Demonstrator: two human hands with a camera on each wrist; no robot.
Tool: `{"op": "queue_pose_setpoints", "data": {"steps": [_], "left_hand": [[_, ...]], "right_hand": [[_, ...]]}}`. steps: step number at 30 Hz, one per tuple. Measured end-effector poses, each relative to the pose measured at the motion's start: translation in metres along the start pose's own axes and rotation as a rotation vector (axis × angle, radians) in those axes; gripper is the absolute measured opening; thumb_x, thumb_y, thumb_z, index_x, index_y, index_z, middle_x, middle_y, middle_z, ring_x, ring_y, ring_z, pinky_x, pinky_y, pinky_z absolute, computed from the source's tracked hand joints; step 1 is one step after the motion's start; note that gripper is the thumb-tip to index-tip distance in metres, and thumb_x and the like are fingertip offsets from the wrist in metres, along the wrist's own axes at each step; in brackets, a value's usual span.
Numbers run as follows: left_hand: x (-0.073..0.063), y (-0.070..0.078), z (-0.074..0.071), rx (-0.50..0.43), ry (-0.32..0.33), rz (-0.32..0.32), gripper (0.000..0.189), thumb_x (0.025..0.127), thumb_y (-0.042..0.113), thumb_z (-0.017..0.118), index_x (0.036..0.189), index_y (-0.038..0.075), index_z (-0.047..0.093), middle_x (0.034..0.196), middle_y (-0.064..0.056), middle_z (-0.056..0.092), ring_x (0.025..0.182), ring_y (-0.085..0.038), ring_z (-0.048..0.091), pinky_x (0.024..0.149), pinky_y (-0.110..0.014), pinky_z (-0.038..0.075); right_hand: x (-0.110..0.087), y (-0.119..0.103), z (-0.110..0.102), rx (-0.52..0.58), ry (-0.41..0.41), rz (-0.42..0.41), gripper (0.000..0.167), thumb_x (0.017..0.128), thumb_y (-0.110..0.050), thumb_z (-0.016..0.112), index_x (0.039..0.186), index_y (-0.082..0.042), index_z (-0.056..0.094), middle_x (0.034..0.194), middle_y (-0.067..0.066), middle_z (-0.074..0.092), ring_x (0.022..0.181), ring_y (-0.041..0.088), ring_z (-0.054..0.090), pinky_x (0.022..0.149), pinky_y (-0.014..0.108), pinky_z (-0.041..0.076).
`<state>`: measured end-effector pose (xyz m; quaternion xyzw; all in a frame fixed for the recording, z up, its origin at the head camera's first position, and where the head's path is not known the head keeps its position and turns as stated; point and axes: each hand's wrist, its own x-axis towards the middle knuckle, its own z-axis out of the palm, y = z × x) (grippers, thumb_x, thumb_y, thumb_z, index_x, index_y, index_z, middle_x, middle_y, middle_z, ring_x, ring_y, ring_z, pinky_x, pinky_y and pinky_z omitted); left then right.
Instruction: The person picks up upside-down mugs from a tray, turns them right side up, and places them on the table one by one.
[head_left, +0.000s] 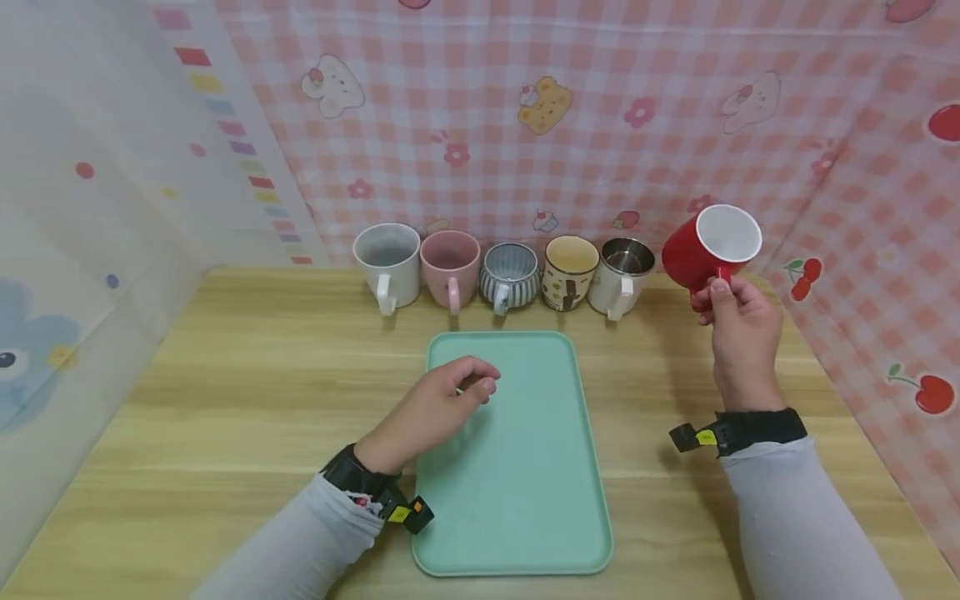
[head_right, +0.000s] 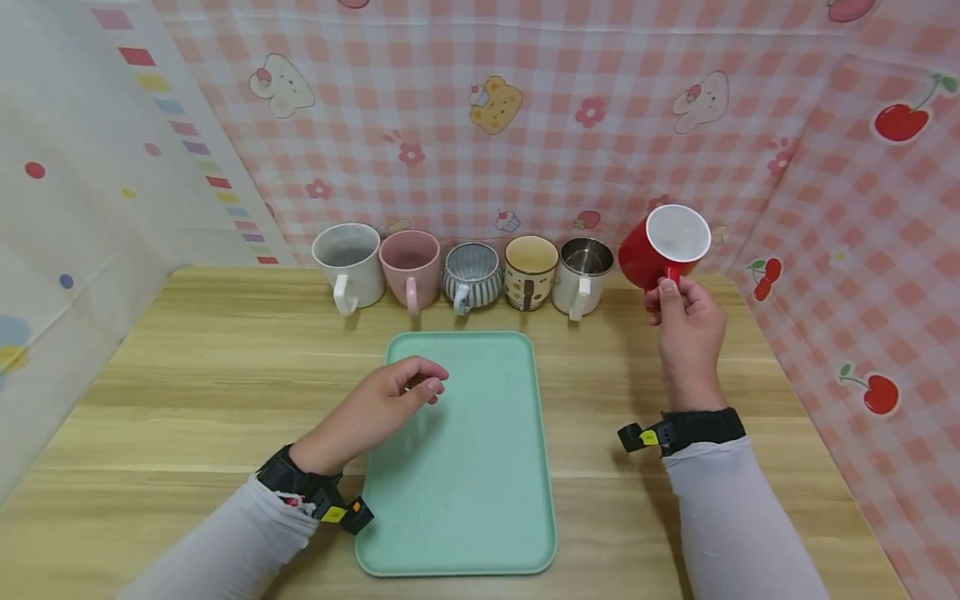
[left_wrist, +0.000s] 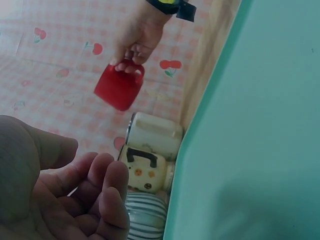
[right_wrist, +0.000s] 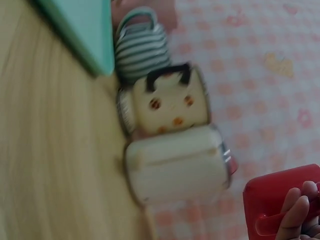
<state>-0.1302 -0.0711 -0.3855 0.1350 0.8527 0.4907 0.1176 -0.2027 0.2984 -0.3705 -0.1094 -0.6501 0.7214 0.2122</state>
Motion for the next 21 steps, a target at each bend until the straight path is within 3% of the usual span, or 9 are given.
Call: {"op": "queue_pose_setpoints", "data": {"steps": [5, 13, 21], "left_hand": [[0.000, -0.001, 0.001, 0.032, -0.011, 0.013, 0.025, 0.108, 0.027, 0.058, 0.126, 0.013, 0.068, 0.115, 0.002, 0.071, 0.101, -0.014, 0.065, 0.085, -0.036, 0.053], [-0.001, 0.000, 0.002, 0.044, -0.011, -0.003, 0.025, 0.108, 0.026, 0.058, 0.126, 0.013, 0.068, 0.119, 0.000, 0.070, 0.101, -0.015, 0.063, 0.087, -0.036, 0.053], [0.000, 0.000, -0.003, 0.064, -0.005, -0.027, 0.025, 0.108, 0.027, 0.058, 0.127, 0.015, 0.068, 0.120, 0.000, 0.070, 0.101, -0.016, 0.062, 0.089, -0.037, 0.053]], "right_hand": [[0.012, 0.017, -0.008, -0.030, 0.026, 0.031, 0.023, 0.102, -0.022, 0.067, 0.115, -0.004, 0.071, 0.084, -0.003, 0.072, 0.081, 0.012, 0.064, 0.066, 0.014, 0.054], [0.030, 0.044, -0.009, -0.012, 0.014, 0.079, 0.010, 0.103, -0.014, 0.065, 0.103, -0.006, 0.069, 0.076, -0.005, 0.071, 0.072, 0.007, 0.065, 0.061, 0.014, 0.053], [0.038, 0.060, -0.008, -0.121, -0.018, 0.110, 0.011, 0.105, -0.017, 0.061, 0.101, -0.007, 0.067, 0.073, -0.011, 0.069, 0.069, 0.002, 0.065, 0.062, 0.013, 0.053]]}}
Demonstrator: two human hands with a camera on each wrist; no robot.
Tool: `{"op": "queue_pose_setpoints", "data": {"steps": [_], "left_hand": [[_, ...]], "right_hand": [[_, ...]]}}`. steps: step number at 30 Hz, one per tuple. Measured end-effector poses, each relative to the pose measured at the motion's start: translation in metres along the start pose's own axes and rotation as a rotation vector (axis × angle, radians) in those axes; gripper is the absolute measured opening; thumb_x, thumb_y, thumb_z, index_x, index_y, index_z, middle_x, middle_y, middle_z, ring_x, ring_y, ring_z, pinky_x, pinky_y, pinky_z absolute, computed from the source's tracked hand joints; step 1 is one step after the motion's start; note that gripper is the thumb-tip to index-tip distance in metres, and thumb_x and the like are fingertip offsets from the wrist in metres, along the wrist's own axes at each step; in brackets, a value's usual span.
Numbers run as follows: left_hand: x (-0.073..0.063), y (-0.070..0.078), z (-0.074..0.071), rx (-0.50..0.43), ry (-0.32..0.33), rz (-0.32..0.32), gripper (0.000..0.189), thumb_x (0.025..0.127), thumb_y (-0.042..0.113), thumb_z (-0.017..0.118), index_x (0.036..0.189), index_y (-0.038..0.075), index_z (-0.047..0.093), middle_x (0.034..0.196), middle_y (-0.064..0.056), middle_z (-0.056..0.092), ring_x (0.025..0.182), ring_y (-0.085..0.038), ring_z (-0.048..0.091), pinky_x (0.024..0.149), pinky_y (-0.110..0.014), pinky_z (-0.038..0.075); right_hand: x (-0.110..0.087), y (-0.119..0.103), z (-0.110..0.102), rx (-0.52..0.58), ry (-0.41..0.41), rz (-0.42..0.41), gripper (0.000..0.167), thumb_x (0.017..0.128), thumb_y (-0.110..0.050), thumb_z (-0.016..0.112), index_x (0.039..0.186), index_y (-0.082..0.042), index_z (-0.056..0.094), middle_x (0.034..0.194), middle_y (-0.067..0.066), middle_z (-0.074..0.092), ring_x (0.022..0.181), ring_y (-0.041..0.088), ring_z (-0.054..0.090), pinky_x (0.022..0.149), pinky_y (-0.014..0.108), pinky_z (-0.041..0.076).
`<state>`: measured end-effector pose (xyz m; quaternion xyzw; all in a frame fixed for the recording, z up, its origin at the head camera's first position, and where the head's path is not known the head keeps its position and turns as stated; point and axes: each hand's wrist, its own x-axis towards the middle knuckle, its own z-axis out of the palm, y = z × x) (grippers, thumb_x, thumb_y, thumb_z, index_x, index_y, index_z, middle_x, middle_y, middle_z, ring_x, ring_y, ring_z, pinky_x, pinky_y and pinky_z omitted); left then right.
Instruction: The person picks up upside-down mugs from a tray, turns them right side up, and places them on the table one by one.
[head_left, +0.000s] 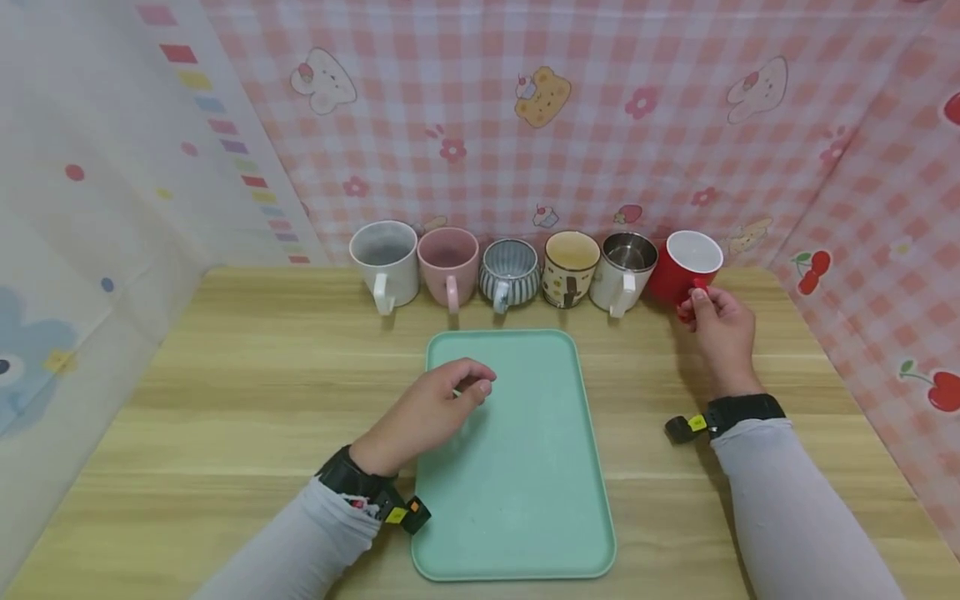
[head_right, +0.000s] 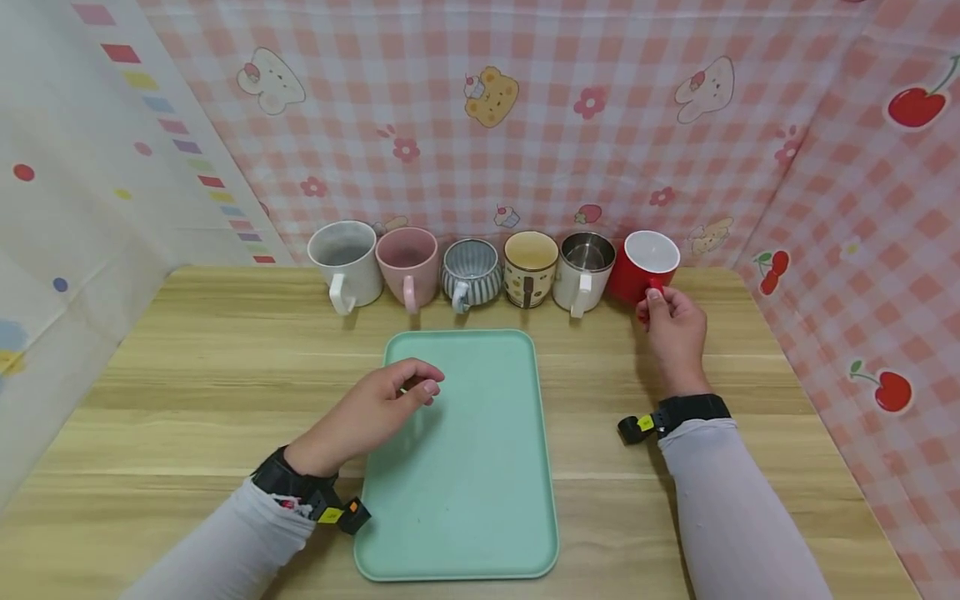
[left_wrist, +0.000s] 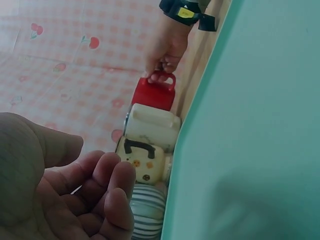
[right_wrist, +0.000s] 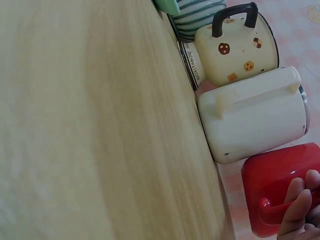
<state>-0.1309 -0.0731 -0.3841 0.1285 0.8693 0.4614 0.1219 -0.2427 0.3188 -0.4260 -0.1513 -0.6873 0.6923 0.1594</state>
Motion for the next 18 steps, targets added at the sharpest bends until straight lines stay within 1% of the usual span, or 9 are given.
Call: {"op": "queue_pose_setpoints", "data": {"steps": [7, 15, 18], "left_hand": [[0.0002, -0.0009, -0.0037, 0.013, -0.007, 0.004, 0.026, 0.108, 0.029, 0.057, 0.129, 0.016, 0.067, 0.119, 0.002, 0.070, 0.099, -0.017, 0.060, 0.088, -0.037, 0.053], [0.0008, -0.0016, -0.0088, 0.036, 0.006, 0.009, 0.028, 0.109, 0.029, 0.056, 0.130, 0.015, 0.066, 0.119, 0.002, 0.070, 0.102, -0.017, 0.062, 0.090, -0.038, 0.053], [0.0018, -0.0026, -0.0092, 0.040, -0.004, 0.016, 0.028, 0.109, 0.030, 0.055, 0.130, 0.015, 0.066, 0.119, 0.002, 0.070, 0.103, -0.017, 0.062, 0.091, -0.039, 0.053]], "right_hand": [[0.0020, 0.0012, -0.0032, -0.063, -0.041, 0.027, 0.017, 0.106, -0.022, 0.060, 0.104, -0.007, 0.067, 0.077, -0.012, 0.068, 0.075, 0.004, 0.063, 0.066, 0.012, 0.053], [0.0032, 0.0054, -0.0047, -0.022, -0.080, 0.057, 0.016, 0.107, -0.017, 0.058, 0.105, -0.003, 0.065, 0.075, -0.010, 0.067, 0.070, 0.004, 0.064, 0.065, 0.014, 0.053], [0.0038, 0.0062, -0.0052, -0.025, -0.087, 0.066, 0.016, 0.107, -0.017, 0.057, 0.106, -0.002, 0.064, 0.075, -0.010, 0.067, 0.069, 0.003, 0.064, 0.064, 0.014, 0.053]]}}
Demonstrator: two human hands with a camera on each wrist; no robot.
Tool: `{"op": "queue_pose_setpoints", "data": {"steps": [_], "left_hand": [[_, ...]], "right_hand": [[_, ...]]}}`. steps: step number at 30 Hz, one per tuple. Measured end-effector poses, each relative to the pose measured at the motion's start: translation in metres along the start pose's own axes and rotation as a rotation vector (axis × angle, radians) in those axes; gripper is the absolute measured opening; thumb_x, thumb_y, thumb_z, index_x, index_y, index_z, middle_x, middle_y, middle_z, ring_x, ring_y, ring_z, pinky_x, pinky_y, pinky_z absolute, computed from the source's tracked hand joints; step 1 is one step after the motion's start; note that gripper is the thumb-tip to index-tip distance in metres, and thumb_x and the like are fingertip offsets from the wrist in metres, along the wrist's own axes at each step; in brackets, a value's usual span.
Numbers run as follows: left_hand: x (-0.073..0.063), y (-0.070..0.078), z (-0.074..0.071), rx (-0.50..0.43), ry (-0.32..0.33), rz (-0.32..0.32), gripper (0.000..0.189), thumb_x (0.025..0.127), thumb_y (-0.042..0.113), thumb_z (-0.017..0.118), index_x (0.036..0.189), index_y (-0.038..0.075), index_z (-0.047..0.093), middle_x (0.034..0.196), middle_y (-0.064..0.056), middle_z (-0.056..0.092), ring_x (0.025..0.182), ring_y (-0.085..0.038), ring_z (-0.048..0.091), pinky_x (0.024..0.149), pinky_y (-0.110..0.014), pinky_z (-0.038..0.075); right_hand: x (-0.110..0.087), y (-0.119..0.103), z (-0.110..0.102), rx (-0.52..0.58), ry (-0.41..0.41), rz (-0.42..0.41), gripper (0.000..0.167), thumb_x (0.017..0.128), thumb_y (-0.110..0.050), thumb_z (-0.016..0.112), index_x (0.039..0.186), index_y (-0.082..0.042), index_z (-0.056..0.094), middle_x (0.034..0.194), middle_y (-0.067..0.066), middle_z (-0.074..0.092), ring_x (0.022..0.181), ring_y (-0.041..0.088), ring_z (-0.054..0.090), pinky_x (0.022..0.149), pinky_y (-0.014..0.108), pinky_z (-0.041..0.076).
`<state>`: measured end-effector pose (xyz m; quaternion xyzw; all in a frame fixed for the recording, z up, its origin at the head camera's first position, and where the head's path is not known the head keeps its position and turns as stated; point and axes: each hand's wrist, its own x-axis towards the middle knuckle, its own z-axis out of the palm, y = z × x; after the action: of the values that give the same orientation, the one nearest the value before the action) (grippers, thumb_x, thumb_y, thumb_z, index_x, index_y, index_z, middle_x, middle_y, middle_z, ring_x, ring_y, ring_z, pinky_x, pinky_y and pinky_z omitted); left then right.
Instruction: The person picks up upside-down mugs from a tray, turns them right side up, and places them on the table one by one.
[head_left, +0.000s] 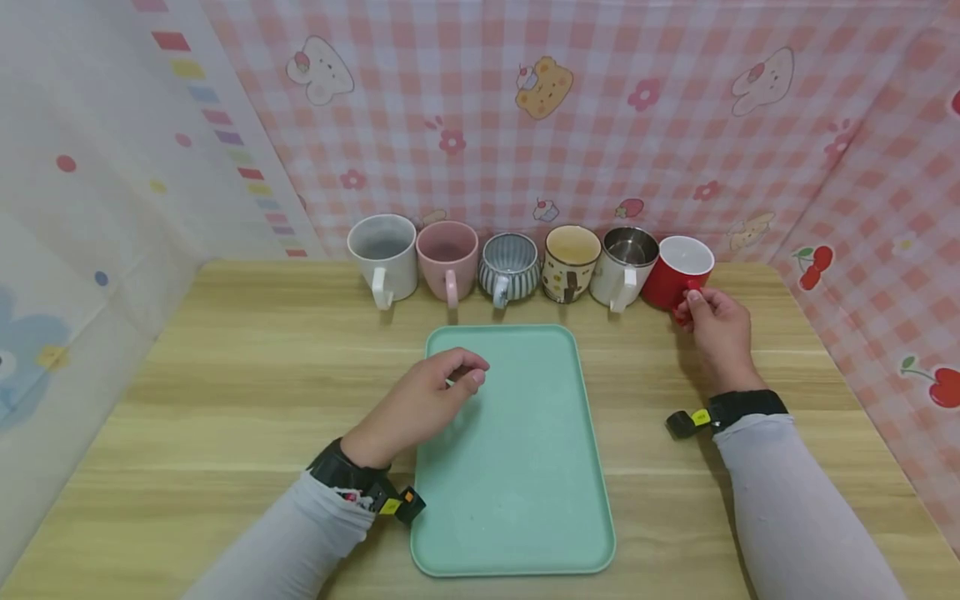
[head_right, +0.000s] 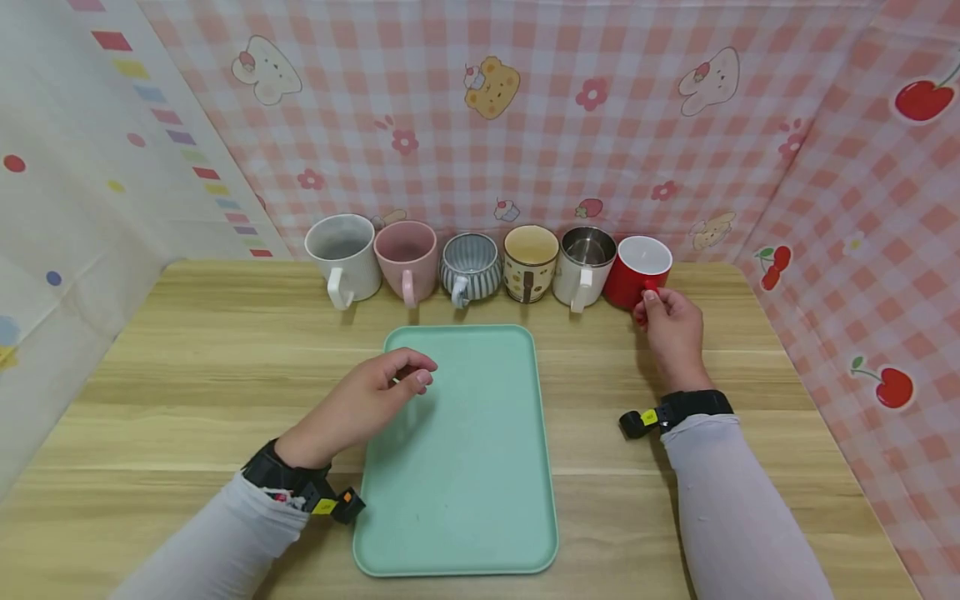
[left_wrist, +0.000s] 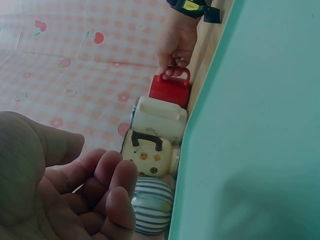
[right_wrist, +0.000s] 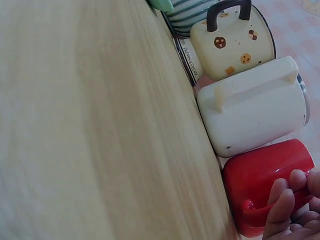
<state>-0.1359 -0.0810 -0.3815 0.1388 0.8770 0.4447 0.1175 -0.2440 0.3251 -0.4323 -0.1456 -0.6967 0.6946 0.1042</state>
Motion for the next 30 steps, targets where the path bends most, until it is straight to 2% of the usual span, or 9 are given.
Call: {"op": "queue_pose_setpoints", "data": {"steps": [7, 14, 16, 18, 21, 25, 30], "left_hand": [[0.001, 0.000, 0.000, -0.009, 0.001, -0.005, 0.027, 0.109, 0.029, 0.056, 0.129, 0.015, 0.067, 0.118, 0.002, 0.070, 0.101, -0.016, 0.062, 0.089, -0.037, 0.053], [0.001, 0.001, 0.001, -0.019, 0.001, -0.012, 0.027, 0.108, 0.029, 0.056, 0.128, 0.015, 0.067, 0.119, 0.002, 0.070, 0.102, -0.017, 0.062, 0.090, -0.038, 0.053], [0.002, 0.000, 0.002, -0.016, -0.003, -0.013, 0.026, 0.108, 0.029, 0.056, 0.128, 0.016, 0.067, 0.119, 0.002, 0.070, 0.101, -0.017, 0.062, 0.089, -0.038, 0.053], [0.002, 0.000, 0.003, -0.014, -0.005, -0.014, 0.026, 0.108, 0.029, 0.056, 0.128, 0.016, 0.068, 0.119, 0.002, 0.070, 0.101, -0.017, 0.062, 0.089, -0.038, 0.053], [0.005, -0.001, 0.003, -0.005, -0.009, -0.017, 0.027, 0.109, 0.029, 0.056, 0.128, 0.016, 0.067, 0.119, 0.001, 0.070, 0.101, -0.017, 0.062, 0.089, -0.038, 0.053], [0.010, -0.002, 0.003, -0.008, -0.007, -0.034, 0.029, 0.109, 0.030, 0.055, 0.130, 0.015, 0.067, 0.122, 0.000, 0.070, 0.104, -0.019, 0.062, 0.092, -0.041, 0.054], [0.017, -0.008, 0.000, 0.016, 0.033, -0.047, 0.031, 0.108, 0.030, 0.056, 0.131, 0.011, 0.066, 0.124, -0.003, 0.069, 0.110, -0.020, 0.064, 0.098, -0.044, 0.054]], "right_hand": [[-0.002, -0.004, -0.002, -0.085, -0.037, 0.017, 0.020, 0.108, -0.022, 0.055, 0.113, -0.005, 0.063, 0.080, -0.011, 0.067, 0.075, 0.003, 0.065, 0.067, 0.013, 0.053], [-0.004, -0.011, -0.012, -0.344, -0.167, 0.094, 0.044, 0.108, -0.042, 0.051, 0.133, -0.006, 0.059, 0.099, -0.012, 0.066, 0.101, 0.012, 0.059, 0.083, 0.014, 0.052], [-0.004, -0.013, -0.014, -0.408, -0.198, 0.090, 0.051, 0.108, -0.045, 0.049, 0.138, -0.004, 0.056, 0.101, -0.013, 0.066, 0.103, 0.012, 0.058, 0.085, 0.015, 0.052], [-0.004, -0.016, -0.016, -0.463, -0.221, 0.083, 0.055, 0.109, -0.046, 0.047, 0.142, -0.003, 0.054, 0.107, -0.009, 0.066, 0.103, 0.011, 0.058, 0.084, 0.015, 0.053], [-0.004, -0.019, -0.018, -0.527, -0.242, 0.069, 0.061, 0.109, -0.046, 0.046, 0.148, 0.001, 0.049, 0.124, 0.007, 0.064, 0.104, 0.016, 0.058, 0.084, 0.018, 0.054], [-0.005, -0.027, -0.020, -0.651, -0.265, 0.054, 0.069, 0.109, -0.051, 0.042, 0.153, 0.002, 0.043, 0.143, 0.025, 0.053, 0.115, 0.031, 0.053, 0.090, 0.033, 0.051], [-0.011, -0.042, -0.022, -0.789, -0.285, 0.012, 0.078, 0.107, -0.057, 0.038, 0.156, 0.004, 0.037, 0.151, 0.032, 0.046, 0.131, 0.049, 0.046, 0.105, 0.064, 0.045]]}}
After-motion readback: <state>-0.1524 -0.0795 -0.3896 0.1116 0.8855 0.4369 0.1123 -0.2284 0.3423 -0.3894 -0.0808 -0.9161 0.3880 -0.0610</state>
